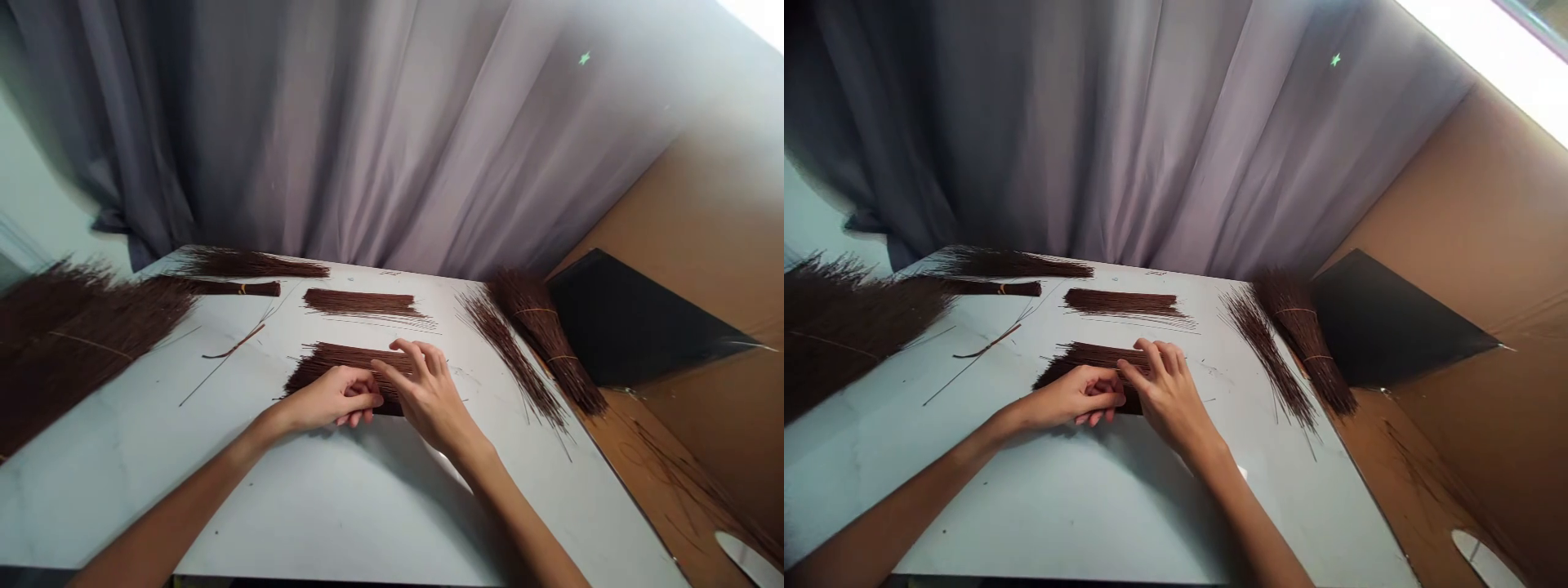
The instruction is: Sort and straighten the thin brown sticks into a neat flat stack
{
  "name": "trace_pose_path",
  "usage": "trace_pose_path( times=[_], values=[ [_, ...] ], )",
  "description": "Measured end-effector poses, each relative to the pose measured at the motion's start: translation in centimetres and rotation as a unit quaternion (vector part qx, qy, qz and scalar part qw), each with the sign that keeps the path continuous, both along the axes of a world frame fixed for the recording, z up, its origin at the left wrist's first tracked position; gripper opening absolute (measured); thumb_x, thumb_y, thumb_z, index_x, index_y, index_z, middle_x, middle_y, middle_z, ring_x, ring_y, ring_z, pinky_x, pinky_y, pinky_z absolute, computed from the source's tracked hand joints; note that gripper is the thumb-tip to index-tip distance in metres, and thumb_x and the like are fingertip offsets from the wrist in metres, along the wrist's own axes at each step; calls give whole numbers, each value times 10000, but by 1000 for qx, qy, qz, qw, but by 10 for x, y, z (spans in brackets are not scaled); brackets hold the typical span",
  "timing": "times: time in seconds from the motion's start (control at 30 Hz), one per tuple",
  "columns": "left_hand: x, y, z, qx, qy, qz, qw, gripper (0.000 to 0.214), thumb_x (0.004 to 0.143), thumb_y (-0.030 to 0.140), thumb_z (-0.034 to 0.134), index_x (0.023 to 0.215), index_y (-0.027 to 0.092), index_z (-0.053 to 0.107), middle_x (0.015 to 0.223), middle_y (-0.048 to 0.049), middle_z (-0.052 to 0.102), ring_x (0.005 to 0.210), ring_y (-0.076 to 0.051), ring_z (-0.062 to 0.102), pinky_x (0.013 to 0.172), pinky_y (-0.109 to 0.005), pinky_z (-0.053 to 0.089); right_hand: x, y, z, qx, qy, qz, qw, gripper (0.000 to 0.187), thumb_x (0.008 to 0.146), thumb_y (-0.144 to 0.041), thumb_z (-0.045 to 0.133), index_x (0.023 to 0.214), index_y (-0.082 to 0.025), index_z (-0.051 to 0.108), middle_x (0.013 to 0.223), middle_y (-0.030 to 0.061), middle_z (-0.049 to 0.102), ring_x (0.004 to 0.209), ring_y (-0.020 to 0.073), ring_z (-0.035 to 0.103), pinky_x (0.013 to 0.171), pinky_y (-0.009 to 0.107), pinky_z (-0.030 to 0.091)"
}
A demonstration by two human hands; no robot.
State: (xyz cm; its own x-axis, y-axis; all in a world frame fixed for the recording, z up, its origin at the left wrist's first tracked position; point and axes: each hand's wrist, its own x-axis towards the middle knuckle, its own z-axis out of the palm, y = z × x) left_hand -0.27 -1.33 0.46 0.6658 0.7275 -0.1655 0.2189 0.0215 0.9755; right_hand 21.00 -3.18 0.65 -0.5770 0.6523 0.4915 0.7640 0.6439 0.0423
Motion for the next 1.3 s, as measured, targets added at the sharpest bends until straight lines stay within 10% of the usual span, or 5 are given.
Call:
trace_pose_path(
  times=[0.97, 1.1, 1.3],
  values=[
    [-5, 12, -11, 35, 4, 78, 996, 285, 958, 454, 610, 909, 173, 605, 737, -25, 670, 579, -113, 534, 456, -190, 355, 26, 20, 2, -69, 75, 20, 995, 280, 965, -48, 495, 1075, -226, 680, 1029, 65, 678, 932, 233, 539, 836, 388, 429],
    [-7, 13, -11, 28, -12, 86, 996, 304, 955, 474, 616, 909, 175, 590, 730, -21, 666, 564, -107, 533, 442, -183, 345, 31, 17, 16, -53, 300, 17, 952, 205, 1023, -203, 494, 1133, -235, 665, 1053, 82, 652, 977, 221, 594, 867, 379, 466],
    [-8, 15, -10, 37, -42, 96, 994, 301, 972, 478, 601, 989, 177, 611, 741, -16, 660, 563, -100, 535, 444, -176, 364, 39, 20, 16, -103, 476, -177, 855, 349, 1061, -456, 395, 932, -212, 609, 659, -21, 554, 574, 141, 509, 567, 268, 391]
  ],
)
